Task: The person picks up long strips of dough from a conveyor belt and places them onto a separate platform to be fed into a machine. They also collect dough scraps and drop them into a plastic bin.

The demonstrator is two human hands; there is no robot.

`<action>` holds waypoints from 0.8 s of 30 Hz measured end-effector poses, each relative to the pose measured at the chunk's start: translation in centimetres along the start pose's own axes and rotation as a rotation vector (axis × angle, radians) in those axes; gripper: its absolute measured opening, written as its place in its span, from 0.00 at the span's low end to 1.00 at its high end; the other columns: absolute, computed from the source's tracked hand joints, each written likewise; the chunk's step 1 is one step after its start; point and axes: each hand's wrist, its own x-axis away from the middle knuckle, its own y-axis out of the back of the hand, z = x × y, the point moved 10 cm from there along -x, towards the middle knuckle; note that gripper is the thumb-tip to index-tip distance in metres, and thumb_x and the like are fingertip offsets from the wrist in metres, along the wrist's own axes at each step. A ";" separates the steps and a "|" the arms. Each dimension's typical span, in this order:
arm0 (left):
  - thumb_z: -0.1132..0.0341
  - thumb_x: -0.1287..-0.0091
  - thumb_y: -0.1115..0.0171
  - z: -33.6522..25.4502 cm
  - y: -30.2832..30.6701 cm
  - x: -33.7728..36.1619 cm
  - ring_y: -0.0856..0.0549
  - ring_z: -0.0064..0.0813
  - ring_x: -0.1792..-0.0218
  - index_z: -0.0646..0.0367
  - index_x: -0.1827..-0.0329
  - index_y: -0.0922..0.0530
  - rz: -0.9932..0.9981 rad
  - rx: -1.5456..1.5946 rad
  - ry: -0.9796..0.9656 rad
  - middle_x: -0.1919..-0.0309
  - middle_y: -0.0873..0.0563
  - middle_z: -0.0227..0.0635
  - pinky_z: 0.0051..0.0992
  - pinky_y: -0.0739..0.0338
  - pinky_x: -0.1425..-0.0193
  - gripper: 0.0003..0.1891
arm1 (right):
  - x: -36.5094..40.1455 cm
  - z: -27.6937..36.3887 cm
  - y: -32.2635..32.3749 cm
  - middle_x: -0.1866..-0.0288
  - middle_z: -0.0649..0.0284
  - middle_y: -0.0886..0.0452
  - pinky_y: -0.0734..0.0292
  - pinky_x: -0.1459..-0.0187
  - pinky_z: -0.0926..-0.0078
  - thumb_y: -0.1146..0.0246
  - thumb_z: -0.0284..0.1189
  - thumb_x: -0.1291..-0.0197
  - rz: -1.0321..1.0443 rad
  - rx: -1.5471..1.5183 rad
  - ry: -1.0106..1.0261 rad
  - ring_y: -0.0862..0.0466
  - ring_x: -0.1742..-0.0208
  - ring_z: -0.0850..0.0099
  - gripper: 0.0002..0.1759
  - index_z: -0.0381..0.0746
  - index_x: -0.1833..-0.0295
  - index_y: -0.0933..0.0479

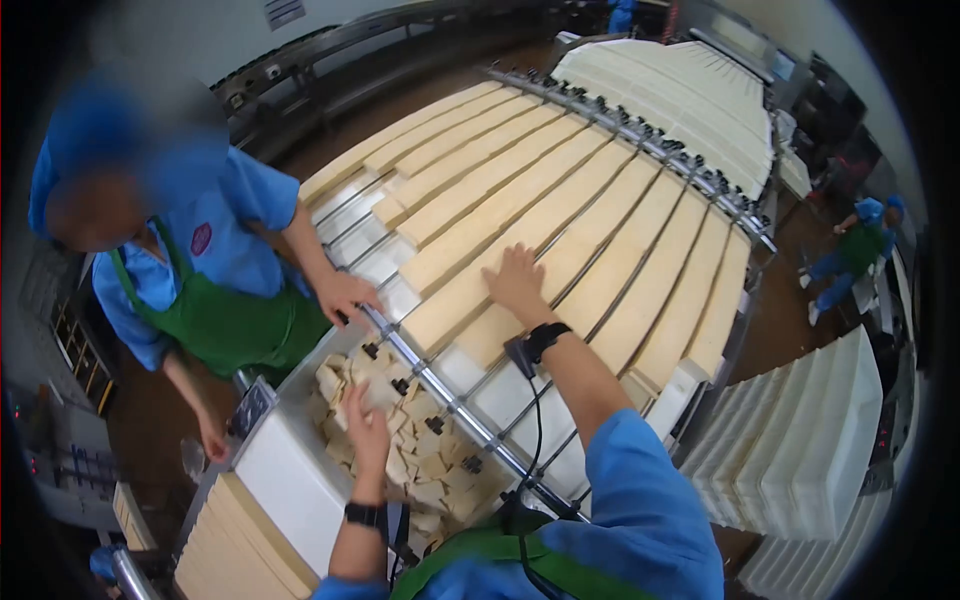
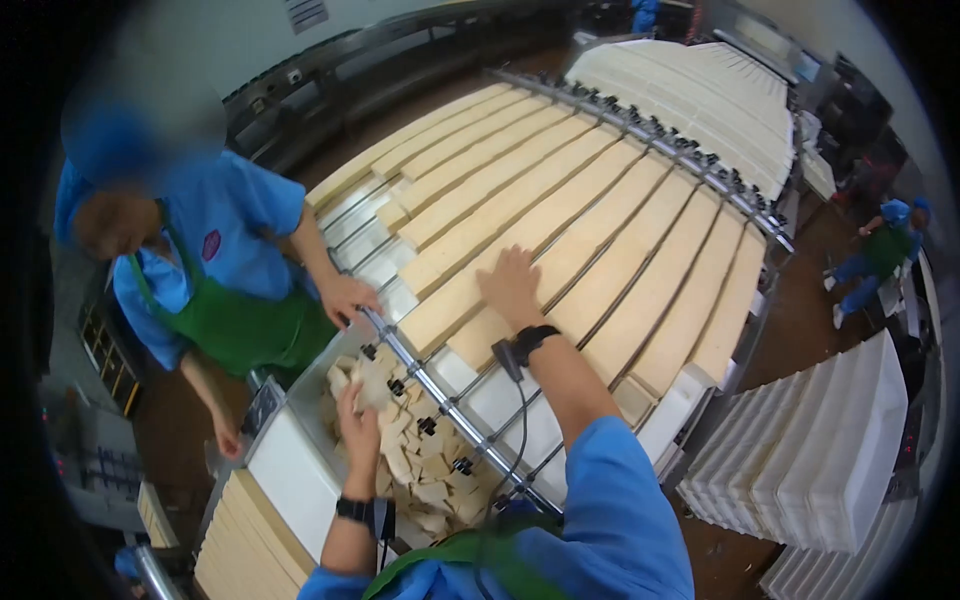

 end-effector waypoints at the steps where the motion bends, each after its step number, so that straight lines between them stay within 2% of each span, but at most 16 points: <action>1: 0.78 0.41 0.49 -1.1 1.9 1.9 0.23 0.39 0.47 0.65 0.43 0.28 -0.060 -0.301 -0.124 0.47 0.25 0.47 0.31 0.31 0.40 0.20 | 0.8 0.3 0.1 0.28 0.49 0.43 0.49 0.32 0.46 0.47 0.52 0.42 -0.032 0.010 0.024 0.47 0.26 0.53 0.38 0.34 0.35 0.34; 3: 0.75 0.39 0.47 2.6 4.3 5.4 0.22 0.40 0.51 0.65 0.47 0.26 -0.031 -0.165 -0.034 0.53 0.23 0.47 0.33 0.30 0.43 0.16 | 4.8 3.6 2.5 0.37 0.49 0.34 0.36 0.41 0.48 0.44 0.50 0.45 -0.025 0.026 0.168 0.37 0.34 0.53 0.30 0.35 0.50 0.23; 5: 0.74 0.37 0.47 5.2 6.5 9.5 0.21 0.38 0.57 0.67 0.53 0.25 0.026 -0.090 0.093 0.58 0.21 0.45 0.31 0.27 0.49 0.11 | 9.6 7.5 2.8 0.44 0.52 0.31 0.31 0.49 0.51 0.41 0.47 0.48 0.147 0.040 0.326 0.32 0.41 0.55 0.24 0.36 0.61 0.21; 7: 0.74 0.34 0.48 5.8 8.9 13.1 0.22 0.29 0.66 0.66 0.57 0.23 0.004 -0.063 0.111 0.68 0.21 0.39 0.25 0.26 0.58 0.08 | 15.9 10.5 2.6 0.39 0.50 0.33 0.35 0.43 0.50 0.38 0.46 0.49 0.288 -0.016 0.503 0.36 0.36 0.53 0.24 0.37 0.55 0.21; 9: 0.74 0.33 0.48 7.2 10.8 16.4 0.25 0.22 0.70 0.65 0.58 0.23 0.051 -0.004 0.248 0.72 0.23 0.33 0.21 0.29 0.64 0.07 | 22.0 12.4 0.6 0.34 0.48 0.39 0.43 0.36 0.48 0.36 0.46 0.50 0.115 -0.079 0.703 0.41 0.31 0.51 0.27 0.37 0.50 0.22; 12: 0.74 0.33 0.48 7.4 13.2 19.9 0.29 0.15 0.75 0.64 0.58 0.22 0.036 0.113 0.384 0.76 0.26 0.26 0.16 0.34 0.70 0.07 | 28.3 13.9 -1.2 0.29 0.48 0.44 0.53 0.31 0.48 0.36 0.46 0.49 0.315 -0.104 0.831 0.47 0.27 0.52 0.30 0.39 0.43 0.24; 15: 0.74 0.33 0.48 8.0 15.4 21.9 0.31 0.13 0.76 0.64 0.58 0.22 -0.013 0.162 0.403 0.77 0.27 0.24 0.15 0.37 0.71 0.07 | 30.4 14.1 -1.8 0.29 0.50 0.44 0.57 0.30 0.48 0.35 0.46 0.50 0.465 0.143 0.793 0.47 0.28 0.53 0.31 0.41 0.42 0.25; 19: 0.75 0.34 0.49 6.3 18.1 23.6 0.31 0.14 0.75 0.64 0.59 0.21 -0.068 0.169 0.465 0.76 0.26 0.25 0.16 0.36 0.71 0.07 | 30.3 14.2 -2.6 0.30 0.50 0.43 0.58 0.29 0.49 0.35 0.48 0.52 0.404 0.187 0.733 0.48 0.27 0.54 0.33 0.44 0.41 0.25; 22: 0.74 0.34 0.48 7.4 20.4 24.9 0.29 0.16 0.74 0.64 0.60 0.21 -0.163 0.058 0.332 0.76 0.24 0.26 0.18 0.33 0.70 0.08 | 30.1 13.7 -3.8 0.30 0.50 0.42 0.57 0.30 0.49 0.34 0.49 0.54 0.319 0.292 0.727 0.46 0.27 0.53 0.34 0.44 0.42 0.25; 24: 0.73 0.34 0.48 8.2 21.6 26.0 0.27 0.17 0.73 0.64 0.59 0.20 -0.210 0.016 0.322 0.75 0.22 0.28 0.20 0.31 0.69 0.08 | 30.0 13.9 -3.2 0.31 0.47 0.40 0.54 0.31 0.47 0.34 0.48 0.56 0.325 0.281 0.732 0.44 0.28 0.53 0.33 0.44 0.43 0.24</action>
